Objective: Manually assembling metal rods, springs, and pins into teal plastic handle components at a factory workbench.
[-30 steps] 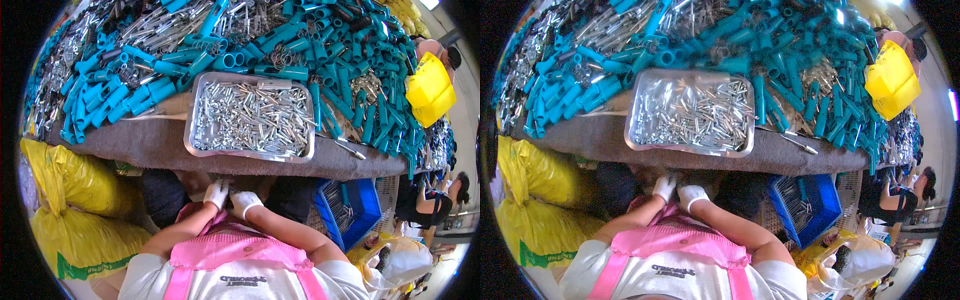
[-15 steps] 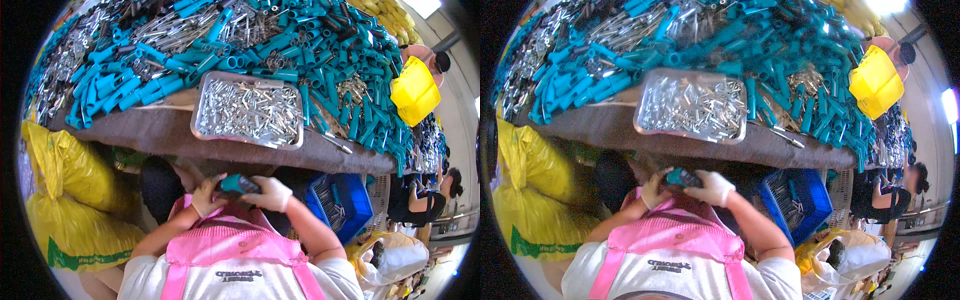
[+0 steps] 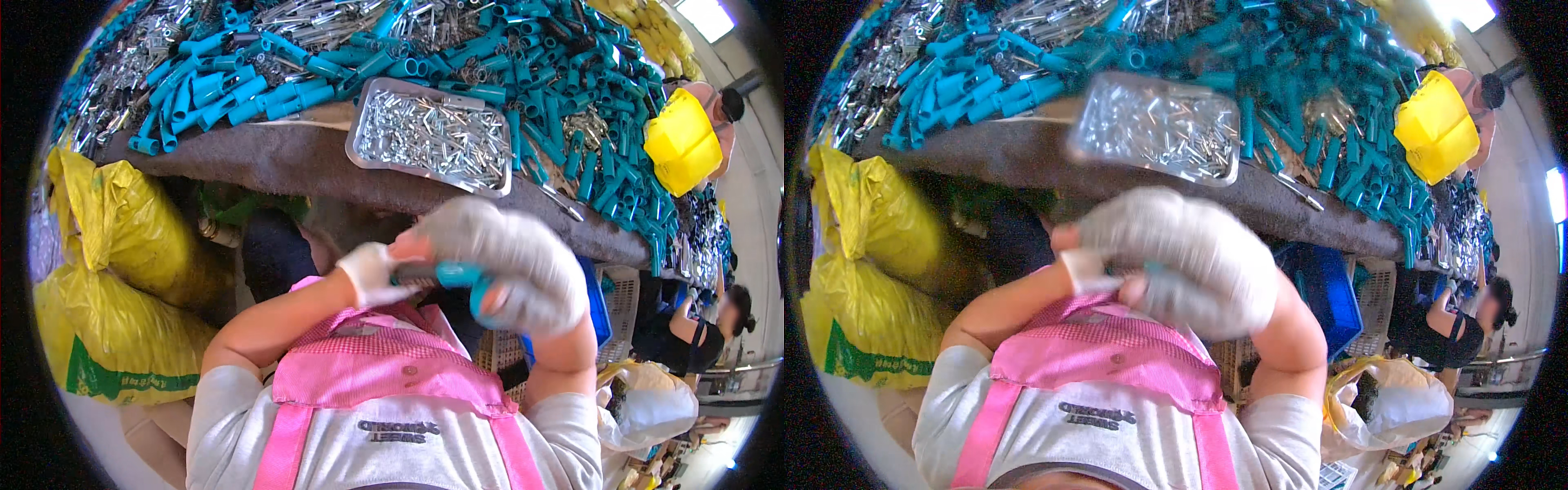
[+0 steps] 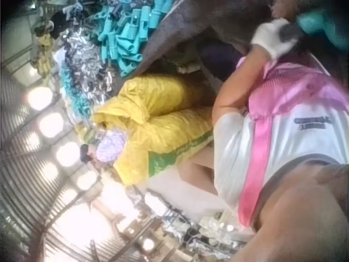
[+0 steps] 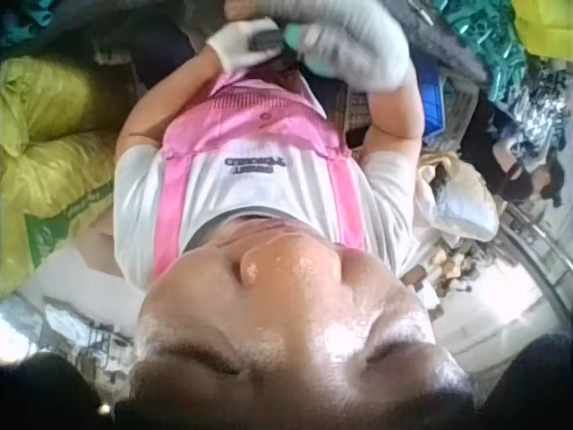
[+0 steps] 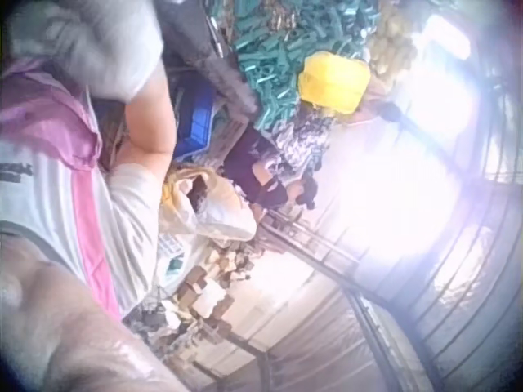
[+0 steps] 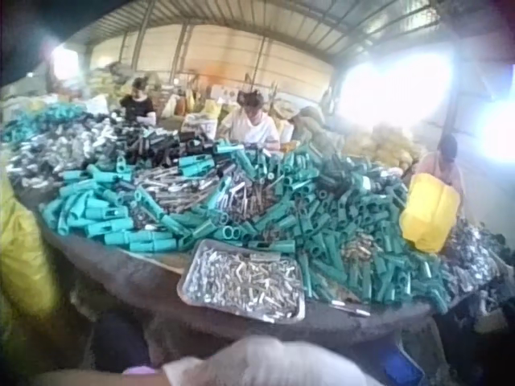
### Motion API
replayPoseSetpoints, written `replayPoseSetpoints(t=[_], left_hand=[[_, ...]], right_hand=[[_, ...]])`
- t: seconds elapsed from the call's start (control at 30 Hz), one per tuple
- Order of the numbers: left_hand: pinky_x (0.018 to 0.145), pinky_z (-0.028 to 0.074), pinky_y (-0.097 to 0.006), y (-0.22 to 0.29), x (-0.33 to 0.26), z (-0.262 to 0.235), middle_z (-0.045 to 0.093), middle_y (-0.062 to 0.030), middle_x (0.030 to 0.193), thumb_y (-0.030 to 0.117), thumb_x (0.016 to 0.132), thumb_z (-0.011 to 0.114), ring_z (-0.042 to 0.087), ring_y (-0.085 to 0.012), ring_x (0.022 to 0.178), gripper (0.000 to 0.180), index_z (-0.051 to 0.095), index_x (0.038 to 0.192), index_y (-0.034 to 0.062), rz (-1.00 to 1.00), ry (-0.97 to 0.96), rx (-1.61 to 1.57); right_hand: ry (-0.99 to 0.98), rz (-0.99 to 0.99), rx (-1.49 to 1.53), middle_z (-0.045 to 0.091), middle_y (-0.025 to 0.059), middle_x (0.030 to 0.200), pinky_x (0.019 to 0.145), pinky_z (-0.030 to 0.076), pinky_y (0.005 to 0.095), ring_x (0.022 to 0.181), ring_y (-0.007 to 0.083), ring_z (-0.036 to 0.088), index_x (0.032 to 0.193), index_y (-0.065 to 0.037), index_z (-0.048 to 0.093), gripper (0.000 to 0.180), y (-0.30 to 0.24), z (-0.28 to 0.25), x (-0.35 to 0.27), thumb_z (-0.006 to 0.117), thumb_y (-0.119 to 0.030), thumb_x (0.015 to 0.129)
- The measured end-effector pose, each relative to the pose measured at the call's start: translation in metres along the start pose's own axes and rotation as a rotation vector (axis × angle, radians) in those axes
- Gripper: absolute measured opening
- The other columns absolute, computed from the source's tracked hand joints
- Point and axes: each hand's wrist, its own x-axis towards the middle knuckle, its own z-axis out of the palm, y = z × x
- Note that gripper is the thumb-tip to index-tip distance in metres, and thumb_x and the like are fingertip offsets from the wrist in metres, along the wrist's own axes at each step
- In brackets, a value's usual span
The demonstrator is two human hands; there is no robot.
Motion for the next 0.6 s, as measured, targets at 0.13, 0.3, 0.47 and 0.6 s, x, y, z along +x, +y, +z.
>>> replayPoseSetpoints(t=[0.13, 0.3, 0.47, 0.6], left_hand=[[0.072, 0.050, -0.034, -0.004, -0.018, -0.057, 0.064, -0.0155, 0.082, 0.026, 0.073, 0.071, 0.064, -0.0287, 0.079, 0.033, 0.059, 0.096, 0.0044, -0.354, 0.157, -0.285], [0.073, 0.048, -0.040, 0.021, -0.004, -0.023, 0.062, -0.0169, 0.081, 0.025, 0.073, 0.069, 0.060, -0.0370, 0.080, 0.034, 0.057, 0.100, 0.0087, -0.072, -0.170, -0.249], [0.079, 0.049, -0.031, -0.024, -0.026, -0.054, 0.064, -0.0150, 0.089, 0.029, 0.075, 0.070, 0.064, -0.0232, 0.083, 0.040, 0.058, 0.101, 0.0014, -0.187, 0.243, -0.351], [0.075, 0.049, -0.039, 0.025, -0.007, -0.061, 0.063, -0.0196, 0.086, 0.026, 0.072, 0.069, 0.061, -0.0356, 0.083, 0.040, 0.057, 0.104, 0.0066, -0.272, -0.086, -0.016]], right_hand=[[0.373, 0.550, -0.386, 0.049, 0.0185, 0.128, 0.103, 0.031, 0.0396, 0.121, 0.0277, 0.045, 0.125, 0.002, 0.047, 0.052, 0.015, 0.013, -0.028, 0.033, -0.039, 0.096], [0.495, 0.246, -0.290, 0.055, 0.0131, 0.122, 0.091, 0.042, 0.0353, 0.112, 0.0243, 0.053, 0.126, 0.000, 0.046, 0.045, 0.042, -0.016, -0.018, 0.035, -0.033, 0.097], [0.300, 0.166, -0.505, 0.035, 0.0209, 0.139, 0.105, 0.027, 0.0395, 0.129, 0.0364, 0.033, 0.133, -0.007, 0.043, 0.054, 0.001, 0.009, -0.010, 0.035, -0.043, 0.094], [0.786, 0.410, 0.604, 0.051, 0.0095, 0.125, 0.097, 0.040, 0.0365, 0.115, 0.0211, 0.049, 0.130, -0.001, 0.042, 0.059, 0.057, -0.014, 0.008, 0.031, -0.048, 0.095]])
